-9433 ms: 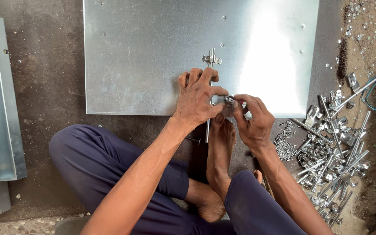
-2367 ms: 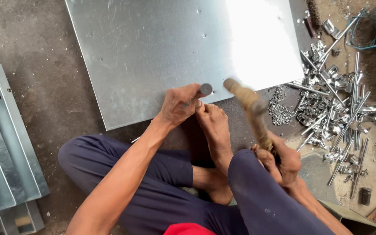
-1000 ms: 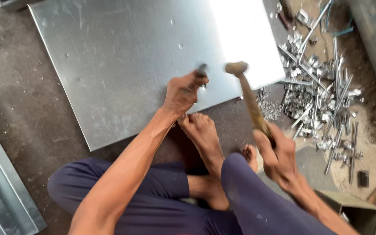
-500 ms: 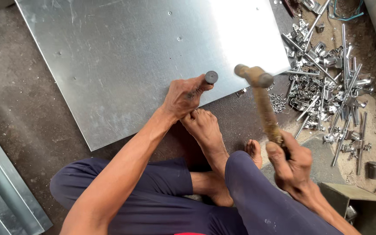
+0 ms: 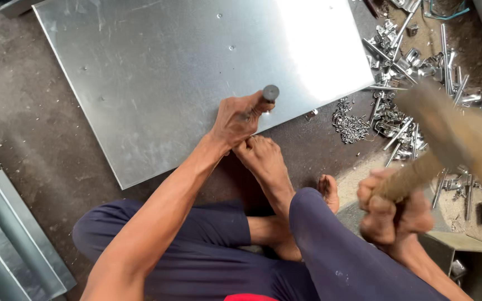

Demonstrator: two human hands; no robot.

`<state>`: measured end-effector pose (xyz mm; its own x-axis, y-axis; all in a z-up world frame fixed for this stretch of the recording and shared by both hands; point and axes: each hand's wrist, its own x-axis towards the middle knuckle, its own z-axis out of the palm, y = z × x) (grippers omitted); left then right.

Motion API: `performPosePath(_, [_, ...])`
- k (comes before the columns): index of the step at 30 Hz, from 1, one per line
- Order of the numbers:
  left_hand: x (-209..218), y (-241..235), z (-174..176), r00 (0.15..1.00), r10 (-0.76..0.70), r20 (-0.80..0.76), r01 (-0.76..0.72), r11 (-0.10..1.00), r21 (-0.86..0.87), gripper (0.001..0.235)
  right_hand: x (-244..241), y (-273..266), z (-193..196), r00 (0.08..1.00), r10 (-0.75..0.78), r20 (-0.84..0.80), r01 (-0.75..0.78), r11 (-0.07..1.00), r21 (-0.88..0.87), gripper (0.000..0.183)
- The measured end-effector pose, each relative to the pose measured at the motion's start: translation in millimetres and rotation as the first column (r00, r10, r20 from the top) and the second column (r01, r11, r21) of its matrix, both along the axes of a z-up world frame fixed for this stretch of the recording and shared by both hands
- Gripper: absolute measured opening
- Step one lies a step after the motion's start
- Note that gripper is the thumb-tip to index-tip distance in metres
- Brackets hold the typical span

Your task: The person assembles metal components by hammering pins into hinges on large silver panels and attaching sliding latches using small metal pieces.

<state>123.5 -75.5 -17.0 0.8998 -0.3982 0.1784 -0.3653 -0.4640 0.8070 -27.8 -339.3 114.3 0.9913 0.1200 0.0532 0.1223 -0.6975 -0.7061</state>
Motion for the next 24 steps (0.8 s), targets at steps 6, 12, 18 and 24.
performPosePath(6, [-5.2, 3.8, -20.6, 0.98, 0.158, 0.118, -0.131, 0.968, -0.213, 0.018, 1.1, -3.0, -14.8, 0.945, -0.158, -0.288, 0.167, 0.986, 0.008, 0.031])
performPosePath(12, [-22.9, 139.1, -20.3, 0.483, 0.845, 0.229, -0.855, 0.512, -0.086, 0.013, 87.1, -58.0, -82.4, 0.89, -0.373, -0.264, 0.337, 0.925, -0.173, 0.045])
performPosePath(18, [-77.5, 181.0, 7.7, 0.299, 0.949, 0.097, -0.944, 0.279, 0.173, 0.026, 157.3, -76.0, -108.9, 0.932, -0.322, -0.164, 0.278, 0.929, -0.243, 0.041])
performPosePath(24, [-105.0, 181.0, 24.3, 0.277, 0.955, 0.108, -0.957, 0.264, 0.117, 0.025, 120.7, -61.9, -74.7, 0.996, -0.072, -0.047, 0.053, 0.942, -0.331, 0.035])
